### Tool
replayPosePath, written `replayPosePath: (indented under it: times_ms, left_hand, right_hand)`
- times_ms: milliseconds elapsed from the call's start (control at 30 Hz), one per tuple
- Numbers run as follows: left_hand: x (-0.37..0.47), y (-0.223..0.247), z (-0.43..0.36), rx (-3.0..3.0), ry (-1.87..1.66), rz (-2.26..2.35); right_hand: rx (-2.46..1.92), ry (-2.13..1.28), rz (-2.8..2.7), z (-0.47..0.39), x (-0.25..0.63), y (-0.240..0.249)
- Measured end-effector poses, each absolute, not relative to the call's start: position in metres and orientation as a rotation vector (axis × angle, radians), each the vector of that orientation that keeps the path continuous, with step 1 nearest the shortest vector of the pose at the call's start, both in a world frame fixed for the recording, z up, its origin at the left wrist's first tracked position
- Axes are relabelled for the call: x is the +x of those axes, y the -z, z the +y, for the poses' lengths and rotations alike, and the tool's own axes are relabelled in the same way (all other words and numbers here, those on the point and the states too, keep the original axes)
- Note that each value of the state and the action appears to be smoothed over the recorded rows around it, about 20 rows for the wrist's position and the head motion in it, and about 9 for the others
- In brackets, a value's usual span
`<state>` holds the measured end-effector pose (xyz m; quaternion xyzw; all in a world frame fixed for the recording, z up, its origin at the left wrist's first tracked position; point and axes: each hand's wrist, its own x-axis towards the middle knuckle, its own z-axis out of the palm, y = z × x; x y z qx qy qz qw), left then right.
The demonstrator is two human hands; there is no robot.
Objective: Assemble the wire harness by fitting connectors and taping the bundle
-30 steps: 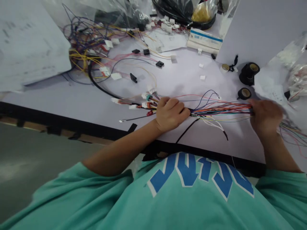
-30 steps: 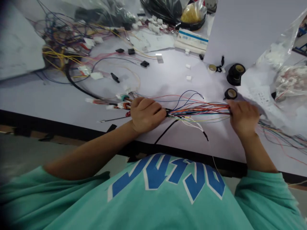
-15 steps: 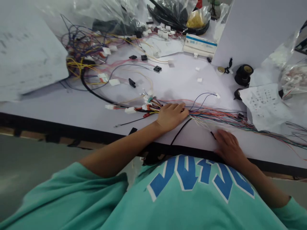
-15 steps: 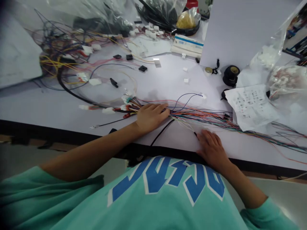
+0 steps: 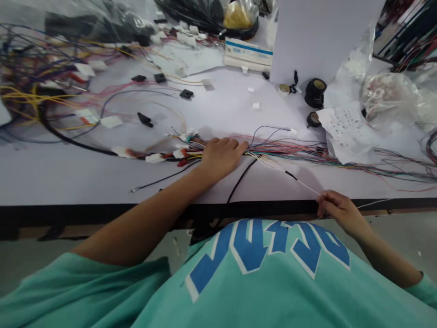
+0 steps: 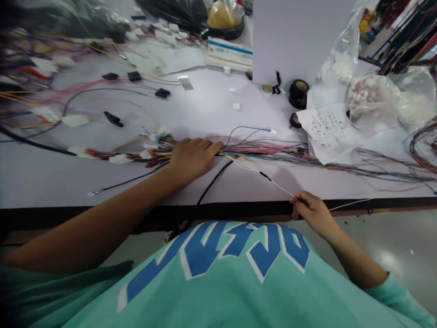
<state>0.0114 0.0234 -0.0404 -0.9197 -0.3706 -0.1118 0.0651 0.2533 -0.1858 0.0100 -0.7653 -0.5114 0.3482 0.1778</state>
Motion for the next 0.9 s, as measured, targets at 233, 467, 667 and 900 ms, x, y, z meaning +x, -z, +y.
replayPosePath:
  times_ms: [233,467,667,900]
  left_hand:
    - [0.011,0.043,0.027,-2.802,0.385,-1.199]
    - [0.01,0.053,0.032,-2.697,0.485,-1.056]
    - [0.014,0.05,0.032,-2.724,0.516,-1.081]
    - [0.015,0.048,0.03,-2.701,0.45,-1.115]
  right_hand:
    - [-1.937,-1.256,-1.353,-0.195,0.255,-0.014]
    - [-2.131,-1.077,-1.637,-0.194,0.257,-0.039]
    - [-2.016,-0.837,-1.417,-0.15,0.284,-0.094]
    - [-2.107,-0.35,-2.074,-0.112,0.332,-0.068]
